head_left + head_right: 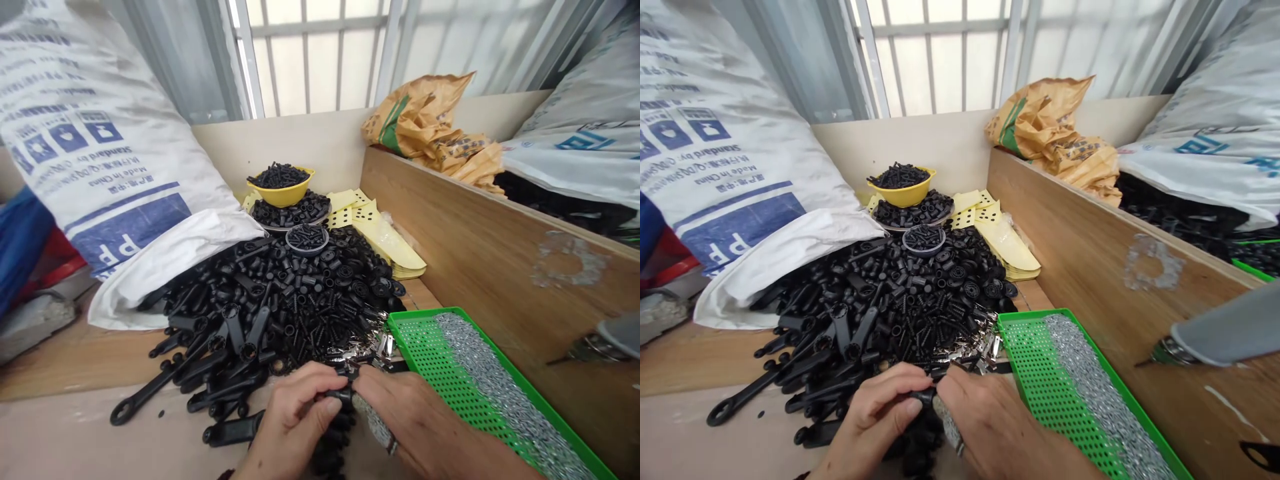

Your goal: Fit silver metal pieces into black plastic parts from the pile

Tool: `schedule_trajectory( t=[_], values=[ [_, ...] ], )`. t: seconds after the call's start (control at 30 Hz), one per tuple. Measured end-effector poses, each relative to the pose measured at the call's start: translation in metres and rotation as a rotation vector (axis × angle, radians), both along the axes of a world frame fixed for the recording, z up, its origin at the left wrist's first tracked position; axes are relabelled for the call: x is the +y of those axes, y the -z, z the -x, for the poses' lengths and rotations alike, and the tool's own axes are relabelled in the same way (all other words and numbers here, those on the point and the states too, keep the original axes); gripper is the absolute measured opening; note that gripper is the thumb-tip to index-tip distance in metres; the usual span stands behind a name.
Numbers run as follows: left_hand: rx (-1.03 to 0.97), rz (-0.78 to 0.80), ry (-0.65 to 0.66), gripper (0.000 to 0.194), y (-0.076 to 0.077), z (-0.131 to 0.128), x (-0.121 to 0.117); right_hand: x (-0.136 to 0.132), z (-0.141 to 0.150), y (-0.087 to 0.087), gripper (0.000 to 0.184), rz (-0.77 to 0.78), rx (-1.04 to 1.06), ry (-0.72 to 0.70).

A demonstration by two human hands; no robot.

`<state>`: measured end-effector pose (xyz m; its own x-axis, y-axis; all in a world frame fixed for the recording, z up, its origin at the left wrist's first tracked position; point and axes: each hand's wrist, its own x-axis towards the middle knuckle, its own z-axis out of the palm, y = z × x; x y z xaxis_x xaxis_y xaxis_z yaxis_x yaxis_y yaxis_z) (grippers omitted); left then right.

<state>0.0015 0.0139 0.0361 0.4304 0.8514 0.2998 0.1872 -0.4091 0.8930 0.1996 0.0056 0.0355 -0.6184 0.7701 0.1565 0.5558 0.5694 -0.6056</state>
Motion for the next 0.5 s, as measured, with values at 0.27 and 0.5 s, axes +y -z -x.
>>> schedule_trajectory(
  t=[0.27,0.5],
  values=[
    [0.006,-0.329,-0.006,0.026,0.017,0.0,-0.011,-0.006,0.015,0.016,0.03,0.717,0.489,0.154],
    [0.172,-0.077,-0.143,0.021,0.021,0.008,-0.012,-0.006,0.02,0.028,0.034,0.214,0.303,0.067]
  ],
)
